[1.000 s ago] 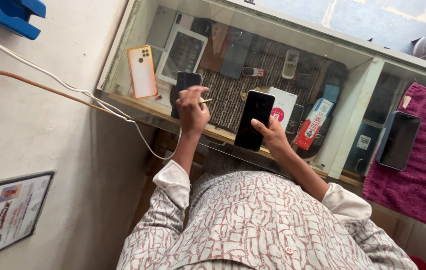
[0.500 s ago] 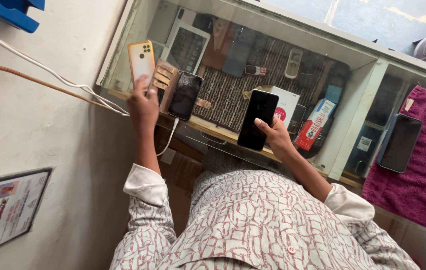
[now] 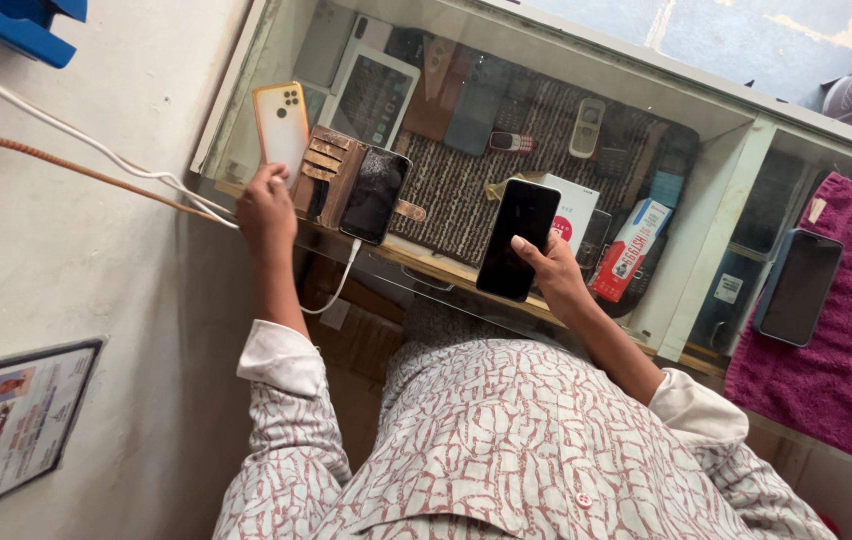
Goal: The person removes a phone from a wallet, places it on a glass counter, and then applies a screen protector to the phone using a squeegee card. The person smooths the protector over the screen and inspects the result.
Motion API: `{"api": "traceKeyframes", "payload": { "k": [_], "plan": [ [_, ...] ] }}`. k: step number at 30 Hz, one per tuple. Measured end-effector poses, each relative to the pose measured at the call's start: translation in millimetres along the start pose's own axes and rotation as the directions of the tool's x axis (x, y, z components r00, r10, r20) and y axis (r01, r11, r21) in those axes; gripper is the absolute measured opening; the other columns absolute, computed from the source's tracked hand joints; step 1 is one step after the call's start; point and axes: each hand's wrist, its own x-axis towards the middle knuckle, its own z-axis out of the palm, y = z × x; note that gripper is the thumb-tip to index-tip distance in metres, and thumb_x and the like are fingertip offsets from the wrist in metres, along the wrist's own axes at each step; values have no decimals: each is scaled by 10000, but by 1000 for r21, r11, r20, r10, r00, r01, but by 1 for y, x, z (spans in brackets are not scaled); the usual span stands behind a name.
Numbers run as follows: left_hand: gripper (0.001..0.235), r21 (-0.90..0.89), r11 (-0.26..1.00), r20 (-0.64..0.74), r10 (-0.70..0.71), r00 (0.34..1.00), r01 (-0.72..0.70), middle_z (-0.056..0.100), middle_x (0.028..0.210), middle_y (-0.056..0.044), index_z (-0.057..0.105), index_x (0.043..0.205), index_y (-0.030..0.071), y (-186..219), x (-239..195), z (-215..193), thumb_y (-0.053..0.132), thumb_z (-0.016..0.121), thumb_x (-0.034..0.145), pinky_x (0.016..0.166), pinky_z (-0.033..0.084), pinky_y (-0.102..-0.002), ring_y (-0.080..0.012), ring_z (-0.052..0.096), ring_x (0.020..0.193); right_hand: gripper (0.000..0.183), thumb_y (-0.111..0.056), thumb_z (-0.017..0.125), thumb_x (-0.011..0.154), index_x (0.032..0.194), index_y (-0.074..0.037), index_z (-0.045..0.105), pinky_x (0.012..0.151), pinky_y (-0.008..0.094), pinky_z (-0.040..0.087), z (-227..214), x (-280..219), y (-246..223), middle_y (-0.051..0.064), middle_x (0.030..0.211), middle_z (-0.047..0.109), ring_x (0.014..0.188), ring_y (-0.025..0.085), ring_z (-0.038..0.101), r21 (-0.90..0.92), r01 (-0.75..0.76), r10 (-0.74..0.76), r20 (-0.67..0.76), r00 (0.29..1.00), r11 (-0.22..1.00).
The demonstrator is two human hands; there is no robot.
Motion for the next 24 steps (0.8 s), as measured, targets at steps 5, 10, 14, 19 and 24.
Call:
{"api": "traceKeyframes", "payload": {
  "k": [5,10,14,19,24],
  "plan": [
    [324,102,993,6,67,998,-67,736,1147,-139,747,1164,89,-21,17,-14,-19,658,872,926,563,-408,-313,719,1037,313,-281,666,1004,1182,-37,585,816,291,566,-6,-1,4,8,1011,684,899,100,660,53,-6,8,-37,999,999],
    [247,215,962,11,172,985,-170,645,1144,-103,759,989,127,-24,27,-13,60,859,773,934,499,-433,-326,596,1129,328,-281,654,1015,1206,-34,556,884,323,595,-12,-5,-1,33,1051,681,961,123,687,47,-12,14,-53,998,999],
    [182,278,940,-51,222,974,-199,656,1082,-91,766,927,147,-28,32,-11,94,881,797,956,503,-440,-326,593,1127,339,-277,655,1004,1227,-39,564,865,321,595,-13,-14,-10,44,1074,680,958,125,687,60,-14,20,-99,995,998],
    [210,232,946,-92,251,963,-225,653,1091,-101,762,935,138,-35,25,-1,110,903,784,974,476,-462,-363,575,1135,349,-238,676,985,1243,-33,565,847,308,601,-24,-35,-24,46,1091,690,962,121,689,181,17,11,-153,988,983],
    [247,264,902,-76,372,925,-341,644,1053,-125,754,843,138,-41,23,11,83,932,680,1036,404,-480,-359,575,1104,350,-194,689,1008,1282,-7,577,866,298,584,-47,-69,-31,59,1111,688,964,119,678,279,138,-76,-221,972,950]
  ]
}}
